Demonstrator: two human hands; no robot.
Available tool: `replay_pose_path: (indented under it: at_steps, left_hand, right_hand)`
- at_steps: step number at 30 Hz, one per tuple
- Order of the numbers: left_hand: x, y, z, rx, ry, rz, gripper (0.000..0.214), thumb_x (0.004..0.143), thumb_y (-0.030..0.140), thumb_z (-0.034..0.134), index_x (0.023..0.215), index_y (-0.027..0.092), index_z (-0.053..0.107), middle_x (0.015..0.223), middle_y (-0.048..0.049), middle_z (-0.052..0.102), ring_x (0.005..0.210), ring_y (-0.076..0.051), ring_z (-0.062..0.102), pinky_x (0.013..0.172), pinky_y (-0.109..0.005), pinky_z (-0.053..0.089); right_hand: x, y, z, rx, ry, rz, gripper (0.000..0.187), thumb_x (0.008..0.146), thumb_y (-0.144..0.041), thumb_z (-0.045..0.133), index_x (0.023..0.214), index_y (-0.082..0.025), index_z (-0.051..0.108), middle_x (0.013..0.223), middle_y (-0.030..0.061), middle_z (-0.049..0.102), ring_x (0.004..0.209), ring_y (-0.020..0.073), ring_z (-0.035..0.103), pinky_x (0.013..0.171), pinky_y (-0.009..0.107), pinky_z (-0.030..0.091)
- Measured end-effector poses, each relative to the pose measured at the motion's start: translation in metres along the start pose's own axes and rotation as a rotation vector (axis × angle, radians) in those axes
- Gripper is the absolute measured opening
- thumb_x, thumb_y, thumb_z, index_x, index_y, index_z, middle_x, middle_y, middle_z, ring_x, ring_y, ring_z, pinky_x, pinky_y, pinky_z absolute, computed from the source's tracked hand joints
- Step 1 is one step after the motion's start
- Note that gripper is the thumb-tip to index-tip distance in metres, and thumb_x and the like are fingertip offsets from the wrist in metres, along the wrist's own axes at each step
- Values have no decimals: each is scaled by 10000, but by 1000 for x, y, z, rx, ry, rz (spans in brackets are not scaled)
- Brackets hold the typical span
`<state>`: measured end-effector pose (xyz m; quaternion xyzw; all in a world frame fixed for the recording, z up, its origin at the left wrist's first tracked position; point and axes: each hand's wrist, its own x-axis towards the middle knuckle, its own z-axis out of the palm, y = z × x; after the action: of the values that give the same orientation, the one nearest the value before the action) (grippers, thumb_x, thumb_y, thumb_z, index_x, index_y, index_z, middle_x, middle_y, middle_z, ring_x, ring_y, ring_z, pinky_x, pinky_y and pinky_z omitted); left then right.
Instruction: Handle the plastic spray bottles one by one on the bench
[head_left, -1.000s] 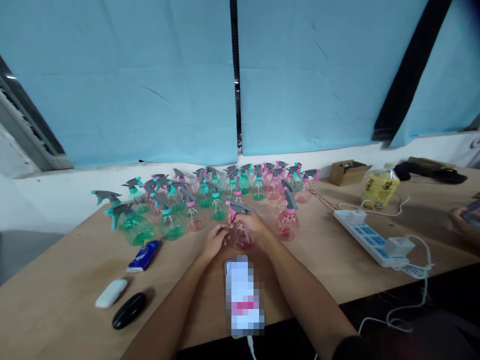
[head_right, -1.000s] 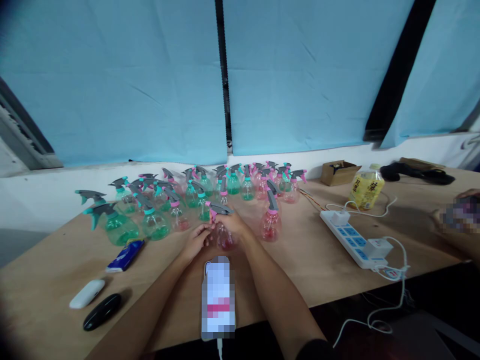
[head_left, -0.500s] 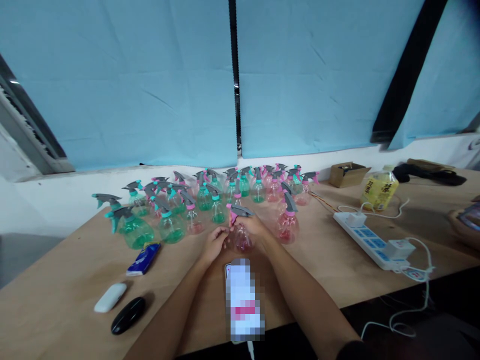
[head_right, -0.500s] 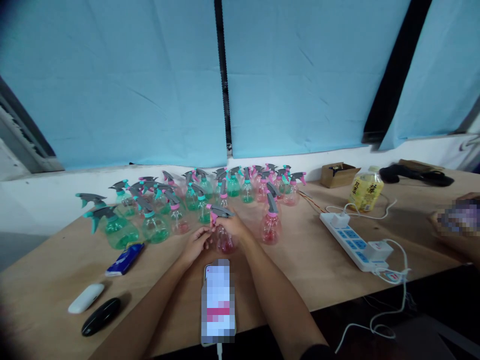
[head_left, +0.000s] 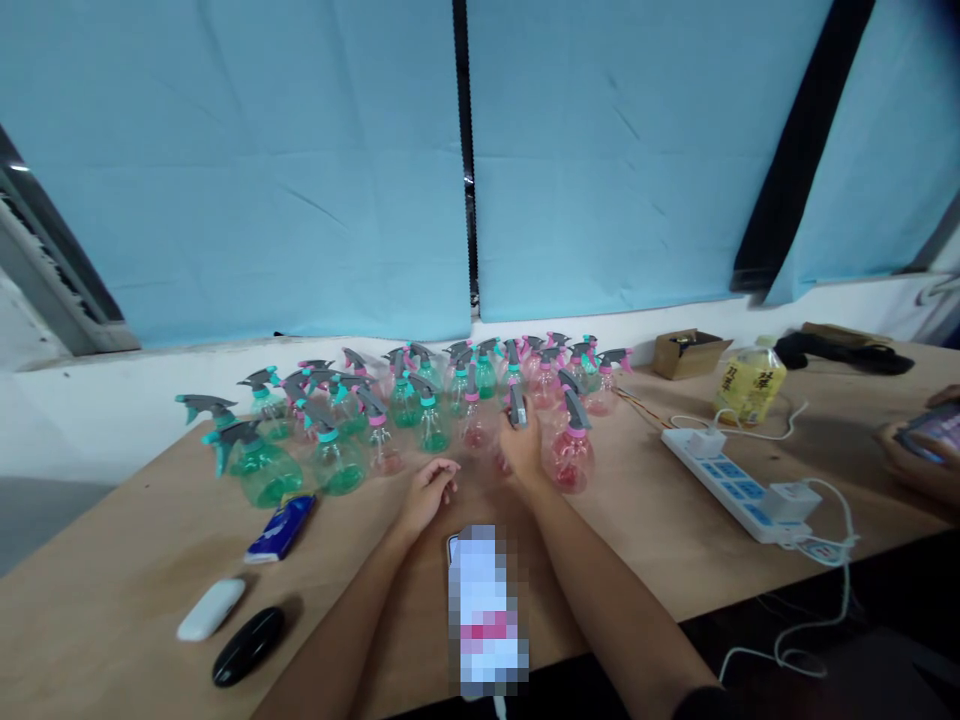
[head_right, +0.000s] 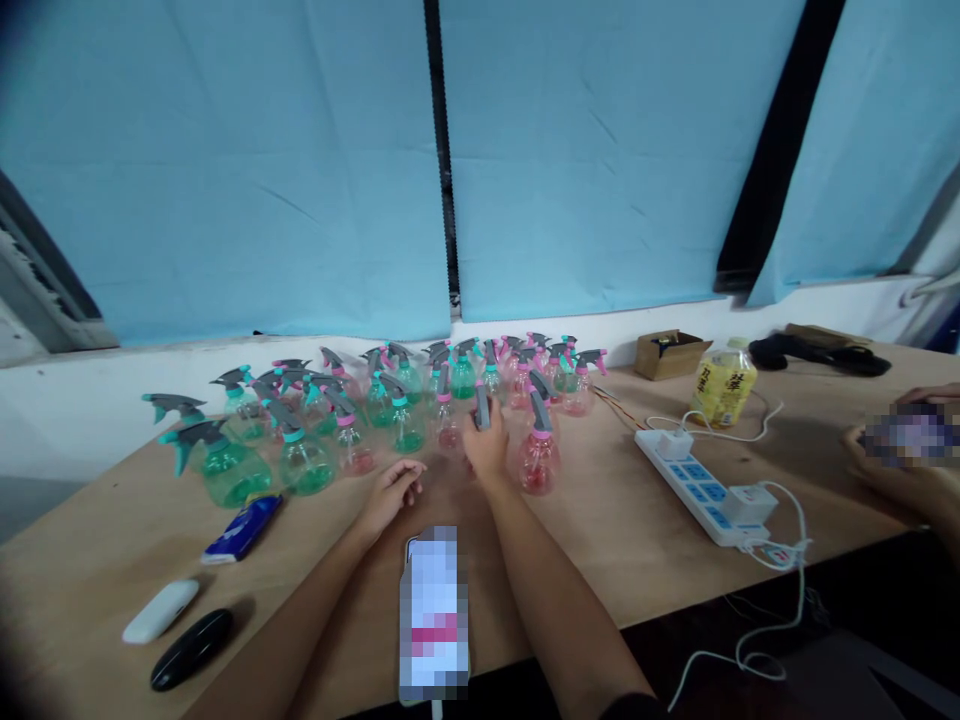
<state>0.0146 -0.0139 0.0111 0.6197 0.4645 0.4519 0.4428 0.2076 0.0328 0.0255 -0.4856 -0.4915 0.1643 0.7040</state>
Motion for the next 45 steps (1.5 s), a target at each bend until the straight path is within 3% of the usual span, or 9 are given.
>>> replay_pose_path:
  at_steps: [2, 7, 13, 17, 22, 35, 45]
  left_hand:
    - [0, 0, 0, -3, 0, 2, 316, 772, 469, 596, 865, 171, 649, 611, 30, 580, 466, -90, 474, 448, -206, 296]
    - [1, 0, 0, 7, -1, 5, 325, 770, 471, 585, 874, 169, 644, 613, 32, 578, 457, -88, 470, 445, -208, 300]
    - [3, -3, -1, 26, -7, 7, 322, 793, 471, 568, 882, 170, 639, 626, 28, 581, 462, -89, 475, 445, -207, 292]
    - [3, -4, -2, 39, -19, 14, 339, 795, 490, 572, 884, 170, 638, 630, 28, 580, 460, -87, 469, 446, -208, 290]
    - [2, -2, -2, 39, -13, 9, 335, 784, 492, 576, 876, 176, 639, 622, 29, 578, 466, -91, 469, 446, -208, 292]
    - [2, 0, -1, 30, -18, 3, 348, 764, 507, 582, 856, 176, 635, 614, 34, 569, 459, -91, 458, 454, -212, 294]
    - [-1, 4, 0, 22, -15, 16, 324, 772, 485, 593, 850, 174, 643, 614, 28, 579, 469, -95, 473, 463, -212, 324]
  right_hand:
    - [-1, 2, -2, -117, 84, -33, 382, 782, -250, 553, 1163, -219, 555, 953, 53, 673, 833, 202, 618, 794, 332, 484]
    - [-4, 7, -2, -241, -3, -78, 484, 791, -233, 562, 1270, -218, 496, 1008, 81, 685, 909, 247, 647, 817, 355, 487]
    - [-4, 15, -1, -298, 16, -217, 559, 864, -372, 566, 1356, -168, 395, 1136, 140, 635, 1030, 271, 610, 887, 400, 468]
    - [-2, 19, -3, -420, 97, -288, 483, 924, -388, 472, 1323, -123, 408, 1222, 199, 540, 1143, 303, 502, 975, 493, 389]
    - [-3, 21, 0, -535, 121, -260, 410, 943, -336, 398, 1293, -125, 430, 1198, 191, 518, 1124, 328, 452, 953, 544, 355]
    - [0, 31, -3, -340, 99, -214, 473, 912, -244, 447, 1368, -144, 371, 1283, 191, 527, 1236, 279, 461, 1020, 475, 375]
    - [0, 46, -1, -182, -41, -217, 696, 714, -68, 503, 1386, -155, 340, 1309, 174, 515, 1251, 258, 490, 1050, 453, 415]
